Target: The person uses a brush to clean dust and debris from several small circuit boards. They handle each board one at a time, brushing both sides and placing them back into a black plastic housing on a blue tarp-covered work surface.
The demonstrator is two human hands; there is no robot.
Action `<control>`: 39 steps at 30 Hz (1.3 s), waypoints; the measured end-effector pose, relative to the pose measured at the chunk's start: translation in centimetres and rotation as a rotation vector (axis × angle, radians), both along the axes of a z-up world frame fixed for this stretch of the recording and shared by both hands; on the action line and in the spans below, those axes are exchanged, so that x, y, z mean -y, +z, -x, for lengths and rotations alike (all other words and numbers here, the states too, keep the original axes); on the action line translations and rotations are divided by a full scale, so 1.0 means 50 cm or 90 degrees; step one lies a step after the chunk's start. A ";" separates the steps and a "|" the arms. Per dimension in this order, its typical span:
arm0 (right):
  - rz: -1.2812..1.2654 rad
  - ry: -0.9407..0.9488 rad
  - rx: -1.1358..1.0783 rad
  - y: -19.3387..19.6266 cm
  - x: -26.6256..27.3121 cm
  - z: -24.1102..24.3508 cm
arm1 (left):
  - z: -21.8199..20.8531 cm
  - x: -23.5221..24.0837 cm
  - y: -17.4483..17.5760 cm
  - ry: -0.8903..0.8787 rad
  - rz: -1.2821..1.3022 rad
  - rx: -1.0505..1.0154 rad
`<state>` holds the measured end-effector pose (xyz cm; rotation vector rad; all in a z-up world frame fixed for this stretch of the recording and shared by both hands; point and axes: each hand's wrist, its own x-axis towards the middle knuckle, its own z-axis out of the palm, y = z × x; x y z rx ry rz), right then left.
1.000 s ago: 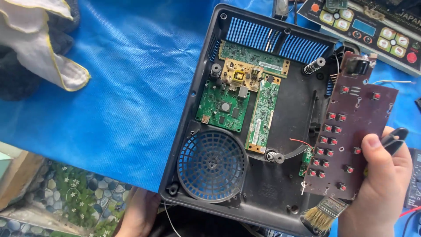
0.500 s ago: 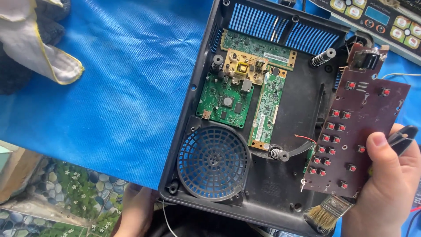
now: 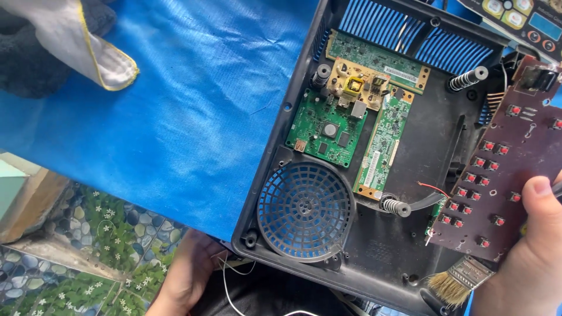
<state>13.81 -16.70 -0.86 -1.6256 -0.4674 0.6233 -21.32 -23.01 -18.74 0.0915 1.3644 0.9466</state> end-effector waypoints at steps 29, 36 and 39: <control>0.063 -0.011 -0.112 -0.040 0.008 -0.031 | -0.008 -0.054 0.048 0.140 0.174 0.018; 0.075 -0.016 -0.100 -0.026 0.003 -0.007 | -0.027 -0.084 0.068 0.145 0.260 -0.013; 0.086 -0.042 -0.105 -0.027 0.000 -0.007 | -0.018 -0.074 0.036 0.160 0.254 -0.042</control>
